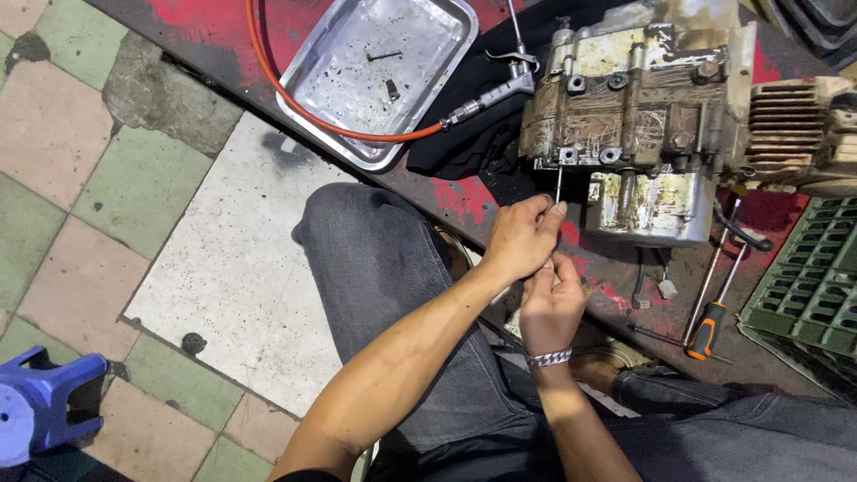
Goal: The person is repairing a small engine block placed on a black cloth on the floor. They use a screwdriver to adjust and tighten components on the side of the engine casing, occasionally switching between tools and using their hands to stabilize the engine.
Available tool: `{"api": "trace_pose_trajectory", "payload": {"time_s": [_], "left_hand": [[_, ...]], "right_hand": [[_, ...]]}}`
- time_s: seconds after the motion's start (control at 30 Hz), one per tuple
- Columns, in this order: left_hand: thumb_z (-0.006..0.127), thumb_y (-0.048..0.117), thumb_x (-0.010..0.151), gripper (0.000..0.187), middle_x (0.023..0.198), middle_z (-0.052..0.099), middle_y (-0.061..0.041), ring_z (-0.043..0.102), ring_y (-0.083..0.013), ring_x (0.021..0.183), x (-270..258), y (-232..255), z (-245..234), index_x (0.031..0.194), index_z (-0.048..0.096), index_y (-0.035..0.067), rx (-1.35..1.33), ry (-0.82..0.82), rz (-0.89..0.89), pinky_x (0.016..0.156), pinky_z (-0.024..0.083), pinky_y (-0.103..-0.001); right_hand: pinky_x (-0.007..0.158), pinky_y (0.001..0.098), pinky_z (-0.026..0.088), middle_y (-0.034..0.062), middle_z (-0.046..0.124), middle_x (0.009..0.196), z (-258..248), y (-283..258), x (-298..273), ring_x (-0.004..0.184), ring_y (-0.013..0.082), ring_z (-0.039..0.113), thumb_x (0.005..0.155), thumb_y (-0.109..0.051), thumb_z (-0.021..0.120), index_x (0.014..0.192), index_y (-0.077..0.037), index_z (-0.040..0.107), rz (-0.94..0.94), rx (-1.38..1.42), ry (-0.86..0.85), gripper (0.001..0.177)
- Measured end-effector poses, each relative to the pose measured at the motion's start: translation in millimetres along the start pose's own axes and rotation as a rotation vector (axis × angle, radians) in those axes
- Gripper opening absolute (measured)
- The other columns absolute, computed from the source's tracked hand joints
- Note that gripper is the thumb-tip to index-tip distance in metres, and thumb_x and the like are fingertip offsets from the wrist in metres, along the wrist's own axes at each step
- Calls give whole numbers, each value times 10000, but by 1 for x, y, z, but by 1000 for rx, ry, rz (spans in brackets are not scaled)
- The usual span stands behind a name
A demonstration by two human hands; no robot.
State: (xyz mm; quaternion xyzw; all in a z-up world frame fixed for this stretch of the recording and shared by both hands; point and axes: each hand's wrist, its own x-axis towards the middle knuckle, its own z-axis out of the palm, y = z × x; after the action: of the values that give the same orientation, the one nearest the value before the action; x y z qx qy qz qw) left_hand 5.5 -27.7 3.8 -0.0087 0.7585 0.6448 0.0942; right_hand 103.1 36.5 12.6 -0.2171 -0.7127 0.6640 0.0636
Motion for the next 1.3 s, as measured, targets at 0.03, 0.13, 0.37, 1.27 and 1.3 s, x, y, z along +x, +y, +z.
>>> {"api": "trace_pose_trajectory", "payload": {"time_s": [0.03, 0.13, 0.37, 1.27, 1.3], "left_hand": [[599, 328, 982, 343, 618, 634, -163, 658, -354, 591, 0, 0, 0, 787, 645, 50, -18, 8, 8, 582, 480, -467], [595, 330, 992, 361, 613, 626, -163, 657, -338, 572, 1, -1, 1, 781, 633, 39, -55, 3, 1, 574, 482, -458], [598, 328, 983, 351, 596, 630, -167, 650, -354, 555, -1, -3, 6, 783, 641, 43, -50, 25, -60, 561, 477, -474], [625, 338, 973, 386, 593, 642, -160, 665, -339, 549, -3, 3, 13, 725, 655, 44, 32, 43, -3, 546, 490, -451], [627, 338, 977, 393, 596, 638, -163, 660, -346, 553, -3, 3, 13, 724, 651, 38, 44, 53, 0, 546, 486, -459]], "right_hand": [[516, 242, 308, -18, 504, 730, 3, -3, -5, 587, 60, 398, 1114, -146, 476, 1233, 32, 556, -66, -100, 25, 228], [646, 298, 452, 63, 599, 856, 10, -13, -17, 727, 143, 551, 1081, -120, 457, 1403, 43, 489, -258, -372, 86, 363], [783, 393, 537, 213, 716, 1009, -2, -3, -4, 928, 337, 738, 1066, -100, 507, 1324, 36, 620, -353, -741, 72, 312], [464, 201, 332, -84, 441, 652, -27, -17, 2, 531, -5, 376, 1053, -89, 482, 1515, -22, 493, 39, -148, -64, 467], [459, 199, 322, -88, 431, 656, -27, -15, 2, 529, -9, 370, 1055, -92, 485, 1513, -20, 492, 50, -124, -52, 464]]}}
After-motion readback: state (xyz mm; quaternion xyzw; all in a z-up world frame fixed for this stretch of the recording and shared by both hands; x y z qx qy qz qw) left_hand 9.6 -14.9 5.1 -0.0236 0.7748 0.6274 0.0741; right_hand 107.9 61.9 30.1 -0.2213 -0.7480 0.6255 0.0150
